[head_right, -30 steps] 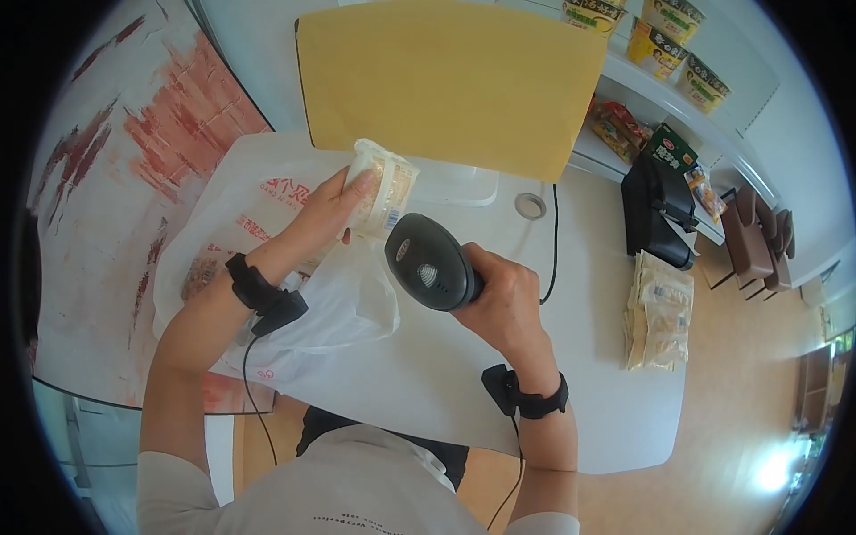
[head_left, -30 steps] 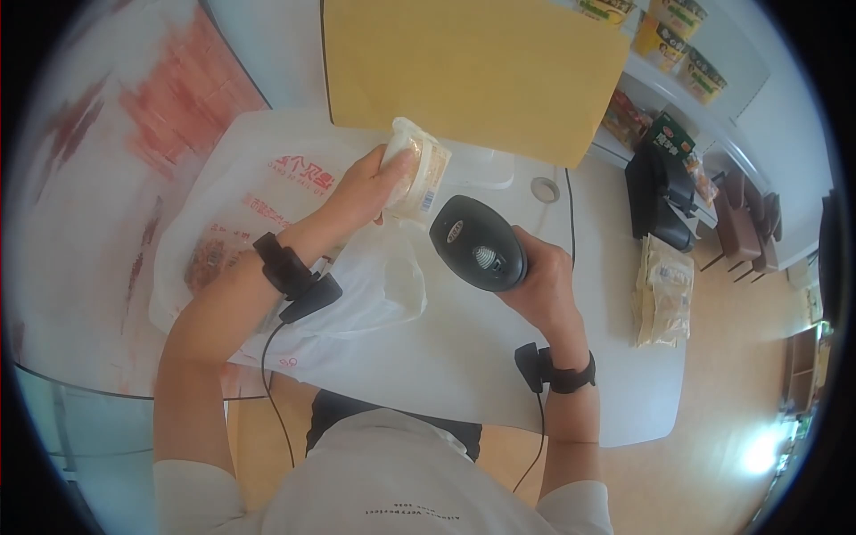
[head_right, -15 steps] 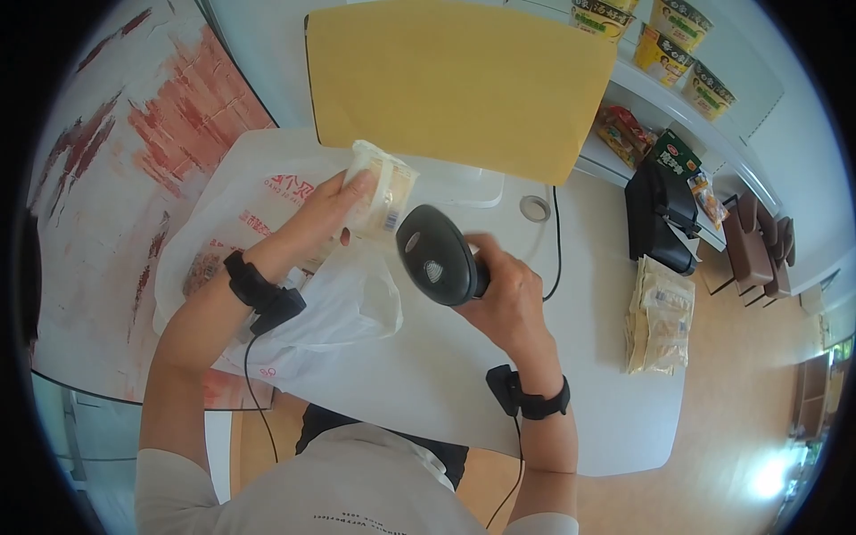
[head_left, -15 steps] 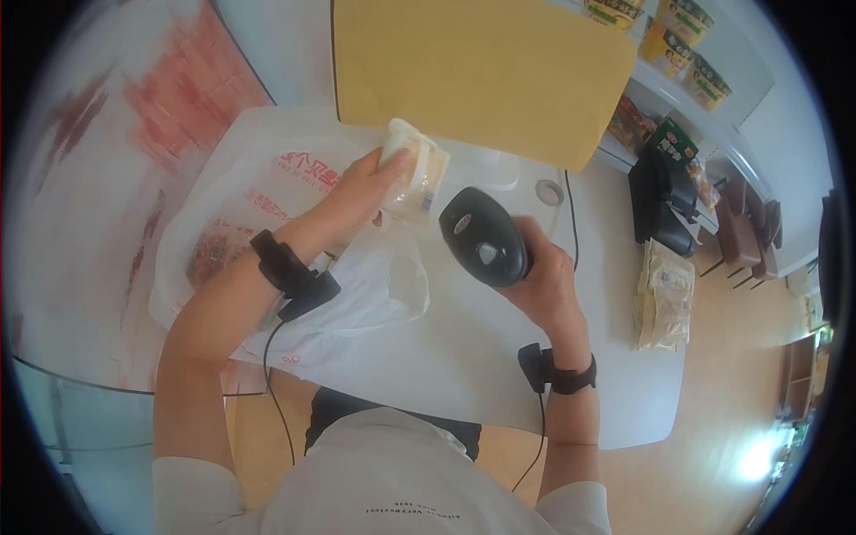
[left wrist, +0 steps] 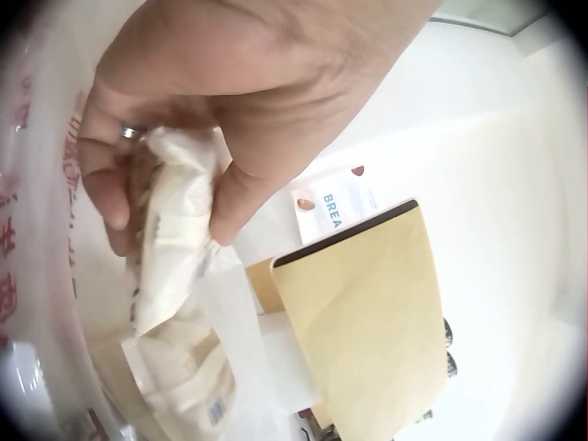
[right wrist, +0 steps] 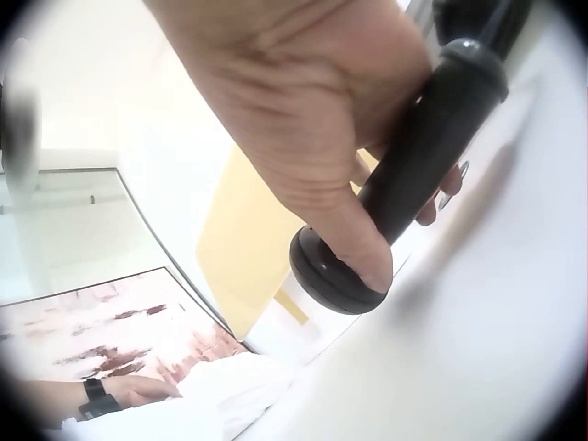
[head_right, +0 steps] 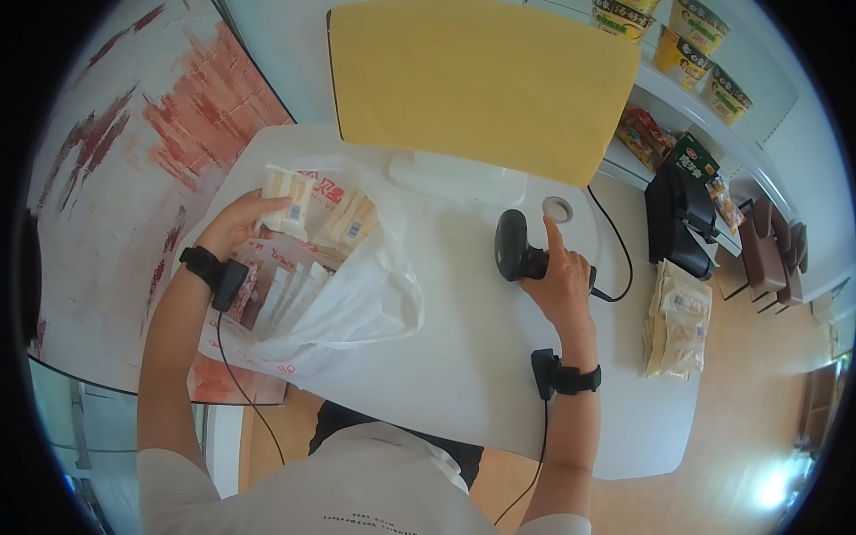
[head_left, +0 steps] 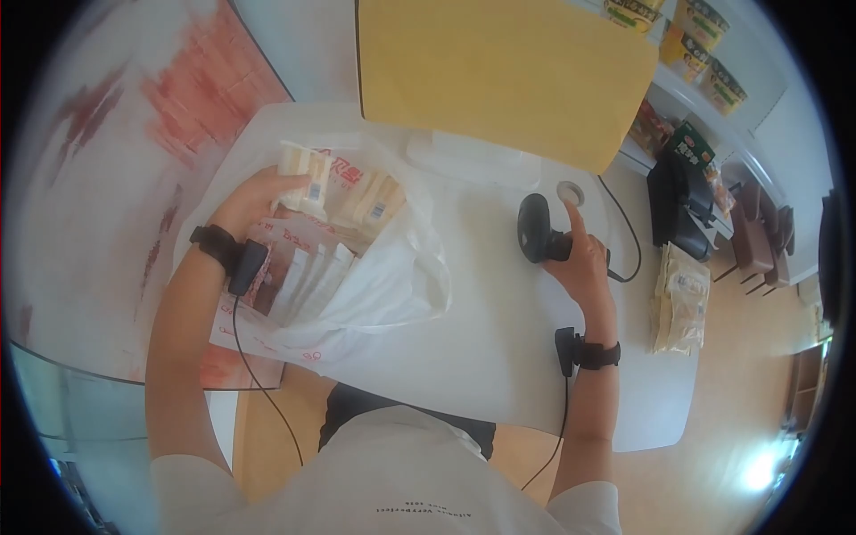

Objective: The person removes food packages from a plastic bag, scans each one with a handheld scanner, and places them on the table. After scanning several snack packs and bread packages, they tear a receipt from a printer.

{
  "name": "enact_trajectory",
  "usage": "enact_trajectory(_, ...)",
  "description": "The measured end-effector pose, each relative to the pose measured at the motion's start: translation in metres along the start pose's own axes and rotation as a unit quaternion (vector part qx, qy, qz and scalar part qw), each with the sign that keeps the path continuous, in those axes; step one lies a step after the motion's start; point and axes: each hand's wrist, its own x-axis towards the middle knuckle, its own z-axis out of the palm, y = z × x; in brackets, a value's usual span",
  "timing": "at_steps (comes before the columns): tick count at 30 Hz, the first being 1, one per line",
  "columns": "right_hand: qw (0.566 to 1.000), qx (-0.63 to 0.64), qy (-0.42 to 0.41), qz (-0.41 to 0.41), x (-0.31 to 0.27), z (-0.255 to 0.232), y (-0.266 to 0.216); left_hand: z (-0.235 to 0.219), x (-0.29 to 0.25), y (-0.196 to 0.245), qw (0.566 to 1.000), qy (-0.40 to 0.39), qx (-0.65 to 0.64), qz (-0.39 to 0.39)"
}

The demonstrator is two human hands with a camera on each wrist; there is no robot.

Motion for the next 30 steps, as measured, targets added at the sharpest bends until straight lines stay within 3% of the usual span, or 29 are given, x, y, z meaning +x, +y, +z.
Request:
enact_trajectory(2,1.0,0.0,0.002,-0.004,-0.001,0.003,0.004,-0.01,0.017,-0.012,0.997,-0.025,0.034,-0.068)
enact_trajectory(6,1.0,0.015,-0.007,0.007,-0.001,0.004,0.006,-0.005,0.051,-0.032,0.994,-0.102,-0.018,-0.043)
enact_trajectory(9,0.999,0.036,-0.025,0.011,0.002,0.006,0.01,0.004,0.071,-0.037,0.994,-0.097,-0.029,-0.048)
enact_trajectory(11,1.0,-0.008,-0.017,0.006,0.003,0.008,0.016,0.009,0.092,-0.046,0.996,-0.051,0.069,0.022)
enact_trajectory(13,0.997,-0.065,-0.027,0.014,0.0,0.009,0.018,0.014,0.106,-0.054,0.995,-0.02,0.07,0.066)
enact_trajectory(14,0.997,-0.059,-0.031,0.032,-0.003,0.001,0.005,0.003,0.123,-0.072,0.994,-0.012,0.086,0.065)
enact_trajectory(15,0.997,-0.048,-0.04,0.047,-0.007,-0.006,-0.005,0.01,0.117,-0.066,0.981,0.003,0.185,0.056)
enact_trajectory(16,0.996,-0.052,-0.032,0.07,-0.011,-0.006,-0.003,0.012,0.107,-0.056,0.958,0.024,0.281,0.049)
enact_trajectory(18,0.999,-0.046,0.002,0.015,-0.019,-0.004,0.002,0.014,0.104,-0.057,0.952,0.022,0.3,0.063)
enact_trajectory(20,0.998,-0.052,-0.003,0.03,-0.029,-0.025,-0.001,0.016,0.097,-0.049,0.946,0.035,0.314,0.07)
enact_trajectory(22,0.989,-0.076,0.127,-0.011,-0.042,-0.043,0.011,0.021,0.086,-0.041,0.958,0.053,0.28,0.015)
enact_trajectory(23,0.984,-0.091,0.152,0.01,-0.05,-0.054,0.019,0.013,0.091,-0.049,0.959,0.051,0.28,0.015)
enact_trajectory(25,0.966,-0.147,0.201,0.066,-0.066,-0.077,0.046,-0.01,0.105,-0.071,0.914,0.123,0.375,0.098)
enact_trajectory(26,0.951,-0.186,0.225,0.1,-0.073,-0.086,0.065,-0.01,0.1,-0.069,0.915,0.122,0.373,0.096)
enact_trajectory(28,0.916,-0.245,0.25,0.198,-0.088,-0.104,0.1,-0.012,0.08,-0.052,0.914,0.115,0.347,0.178)
enact_trajectory(29,0.917,-0.245,0.248,0.195,-0.096,-0.112,0.111,-0.006,0.068,-0.042,0.914,0.117,0.347,0.174)
enact_trajectory(30,0.909,-0.24,0.221,0.26,-0.102,-0.119,0.12,0.005,0.054,-0.028,0.928,0.116,0.302,0.184)
